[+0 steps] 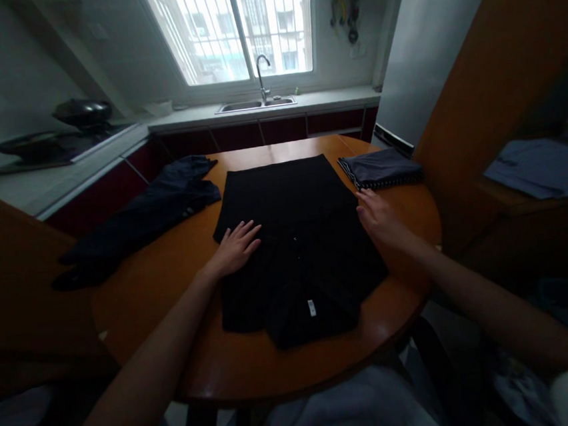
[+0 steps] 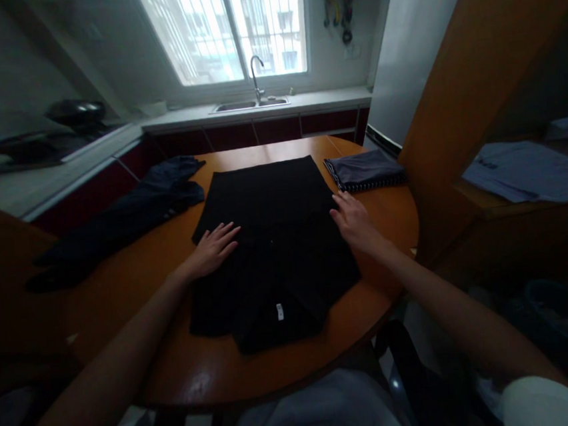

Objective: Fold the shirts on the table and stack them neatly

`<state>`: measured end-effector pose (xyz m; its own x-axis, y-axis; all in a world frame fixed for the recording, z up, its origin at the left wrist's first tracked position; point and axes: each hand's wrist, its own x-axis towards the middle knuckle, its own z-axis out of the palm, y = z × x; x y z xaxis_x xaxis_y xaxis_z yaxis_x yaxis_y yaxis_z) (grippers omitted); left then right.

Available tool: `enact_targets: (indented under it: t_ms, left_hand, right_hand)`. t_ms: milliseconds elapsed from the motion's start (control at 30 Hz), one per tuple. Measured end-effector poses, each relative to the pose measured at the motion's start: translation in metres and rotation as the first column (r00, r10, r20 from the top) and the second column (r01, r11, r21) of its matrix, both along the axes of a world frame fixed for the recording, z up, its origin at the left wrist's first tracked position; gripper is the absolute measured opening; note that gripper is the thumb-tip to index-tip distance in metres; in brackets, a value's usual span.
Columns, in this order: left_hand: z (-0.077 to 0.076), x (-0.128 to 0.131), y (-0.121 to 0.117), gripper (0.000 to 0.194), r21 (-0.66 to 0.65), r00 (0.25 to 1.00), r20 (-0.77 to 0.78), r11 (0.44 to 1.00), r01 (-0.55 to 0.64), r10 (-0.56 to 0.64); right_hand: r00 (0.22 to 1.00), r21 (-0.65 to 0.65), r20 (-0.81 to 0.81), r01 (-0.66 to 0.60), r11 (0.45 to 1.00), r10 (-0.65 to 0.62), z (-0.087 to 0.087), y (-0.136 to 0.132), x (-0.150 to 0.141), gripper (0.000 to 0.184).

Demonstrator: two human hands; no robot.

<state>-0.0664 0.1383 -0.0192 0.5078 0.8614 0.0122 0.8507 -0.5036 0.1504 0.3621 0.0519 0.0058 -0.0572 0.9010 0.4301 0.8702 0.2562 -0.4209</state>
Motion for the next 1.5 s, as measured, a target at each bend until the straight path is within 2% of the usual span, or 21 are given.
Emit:
enact_targets:
  t_ms: [67,133,267,367,500,600,700,833,933,1100,1267,1400,1500]
  left_hand:
    - [0.002,0.001,-0.002,0.061,-0.006,1.000,-0.003,1.000,-0.009,0.009]
    - [0.004,0.002,-0.004,0.061,0.000,1.000,-0.006,1.000,-0.026,0.026]
    - [0.002,0.002,-0.008,0.065,0.037,0.997,-0.014,0.997,-0.072,0.072]
    - [-0.002,0.002,-0.010,0.075,0.068,0.979,-0.007,0.977,-0.201,0.202]
    - [-0.003,0.005,-0.010,0.082,0.031,0.947,-0.003,0.946,-0.322,0.322]
    - [0.000,0.006,-0.010,0.082,-0.007,0.938,-0.017,0.938,-0.347,0.347]
    - [0.000,0.006,-0.011,0.080,0.000,0.938,-0.005,0.938,-0.345,0.345]
    - [-0.002,0.003,-0.013,0.079,0.011,0.945,0.000,0.945,-0.328,0.328]
    - [-0.002,0.002,-0.013,0.078,0.000,0.947,-0.003,0.947,-0.321,0.321]
    - [0.001,-0.004,-0.006,0.067,-0.002,0.940,0.061,0.942,-0.336,0.335]
    - [-0.002,-0.011,0.003,0.065,0.008,0.906,0.146,0.916,-0.402,0.396]
    - [-0.004,-0.017,0.010,0.061,0.010,0.885,0.203,0.903,-0.430,0.420]
    - [0.000,-0.028,0.017,0.057,0.061,0.868,0.294,0.898,-0.435,0.400]
  right_hand:
    - [0.998,-0.050,0.018,0.061,0.997,-0.060,0.000,0.019,-0.007,0.065]
    - [0.994,-0.145,0.089,0.083,0.986,-0.070,-0.007,0.031,-0.019,0.069]
    - [0.976,-0.334,0.216,0.114,0.936,-0.041,-0.029,0.036,-0.039,0.076]
    - [0.974,-0.396,0.222,0.139,0.908,-0.053,-0.036,0.038,-0.039,0.079]
    - [0.987,-0.326,0.113,0.148,0.934,-0.117,-0.027,0.058,-0.032,0.079]
    - [0.990,-0.260,0.061,0.142,0.955,-0.130,-0.019,0.079,-0.036,0.075]
    - [0.986,-0.232,0.077,0.160,0.959,-0.146,-0.022,0.093,-0.045,0.072]
    - [0.980,-0.241,0.125,0.182,0.953,-0.156,-0.041,0.096,-0.050,0.071]
    - [0.980,-0.211,0.123,0.179,0.961,-0.156,-0.047,0.098,-0.044,0.065]
    - [0.992,-0.059,-0.002,0.129,0.990,-0.129,-0.034,0.110,-0.022,0.052]
    - [0.985,0.042,-0.143,0.101,0.994,-0.094,-0.028,0.116,-0.010,0.049]
    - [0.969,0.102,-0.207,0.158,0.982,-0.134,-0.022,0.116,-0.002,0.044]
    - [0.936,0.069,-0.290,0.228,0.971,-0.199,-0.017,0.115,0.010,0.039]
